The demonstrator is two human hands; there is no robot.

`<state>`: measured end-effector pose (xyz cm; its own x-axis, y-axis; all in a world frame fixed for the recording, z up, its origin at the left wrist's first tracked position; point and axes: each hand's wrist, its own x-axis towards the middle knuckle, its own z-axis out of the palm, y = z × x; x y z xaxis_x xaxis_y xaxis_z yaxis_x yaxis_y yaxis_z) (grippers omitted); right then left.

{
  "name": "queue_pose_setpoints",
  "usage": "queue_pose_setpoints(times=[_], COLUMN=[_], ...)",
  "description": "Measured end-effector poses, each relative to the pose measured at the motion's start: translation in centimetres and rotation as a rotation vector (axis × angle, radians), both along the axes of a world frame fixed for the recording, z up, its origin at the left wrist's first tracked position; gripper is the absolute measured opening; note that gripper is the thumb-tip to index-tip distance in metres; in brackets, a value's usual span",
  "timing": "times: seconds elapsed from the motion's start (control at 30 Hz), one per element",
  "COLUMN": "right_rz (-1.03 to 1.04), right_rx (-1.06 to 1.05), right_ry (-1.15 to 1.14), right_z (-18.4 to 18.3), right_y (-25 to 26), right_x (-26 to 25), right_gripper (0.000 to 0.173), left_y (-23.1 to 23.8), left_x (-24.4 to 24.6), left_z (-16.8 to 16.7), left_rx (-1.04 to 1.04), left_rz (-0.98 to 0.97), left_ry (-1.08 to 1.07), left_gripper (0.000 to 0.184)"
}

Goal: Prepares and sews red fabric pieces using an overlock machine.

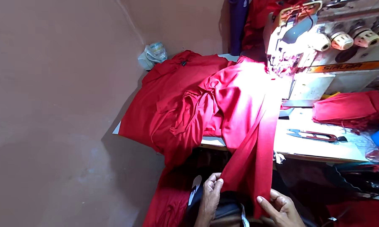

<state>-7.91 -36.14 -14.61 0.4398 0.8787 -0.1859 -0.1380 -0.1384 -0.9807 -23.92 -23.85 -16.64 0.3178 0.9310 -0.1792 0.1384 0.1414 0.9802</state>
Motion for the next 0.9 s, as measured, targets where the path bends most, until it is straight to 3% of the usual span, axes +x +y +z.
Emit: queue_pose_setpoints(times=[0.13, 0.17, 0.27, 0.3, 0.37, 0.43, 0.53, 0.63, 0.8, 0.9], right_rz=[0.023, 0.022, 0.021, 0.016, 0.025, 0.061, 0.008, 0.024, 0.077, 0.096], right_rx=[0.006, -0.042, -0.418, -0.461, -0.322, -0.062, 0.081, 0.09, 0.085, 0.074], right_ry=[-0.03, -0.046, -0.031, -0.033, -0.011, -0.032, 0.006, 0.044, 0.015, -0.064], right_z=[-0.1, 1.3, 10.8, 11.7, 9.0, 3.2, 3.2, 3.9, 2.7, 2.4], right_y=[0.0, 0.2, 2.5, 2.7, 1.4, -1.2, -3.2, -4.6, -6.8, -7.0], right_x=[-0.1, -0.3, -1.4, -1.6, -1.2, -0.7, -1.7, -2.2, -2.8, -2.5], right_gripper=[0.009, 0.008, 0.012, 0.013, 0.011, 0.011, 0.02, 0.028, 0.017, 0.01], left_y=[-0.2, -0.4, -1.1, -1.6, -3.0, -4.2, -5.7, -7.2, -7.5, -7.6], left_x=[-0.9, -1.1, -1.9, -2.2, -2.9, -3.9, -4.3, -2.6, -1.1, -1.1], left_z=[0.4, 0.8, 1.6, 1.8, 2.4, 4.0, 7.0, 6.4, 2.8, 2.3], left_rx=[0.015, -0.046, -0.245, -0.231, 0.019, 0.419, 0.785, 0.917, 1.049, 1.079], left_rz=[0.051, 0.049, 0.049, 0.063, 0.066, 0.006, -0.21, -0.33, -0.458, -0.476], left_ry=[-0.047, -0.104, -0.26, -0.284, -0.27, -0.177, -0.14, -0.029, 0.035, 0.034], left_gripper=[0.027, 0.023, 0.018, 0.018, 0.017, 0.012, 0.008, 0.005, 0.008, 0.007])
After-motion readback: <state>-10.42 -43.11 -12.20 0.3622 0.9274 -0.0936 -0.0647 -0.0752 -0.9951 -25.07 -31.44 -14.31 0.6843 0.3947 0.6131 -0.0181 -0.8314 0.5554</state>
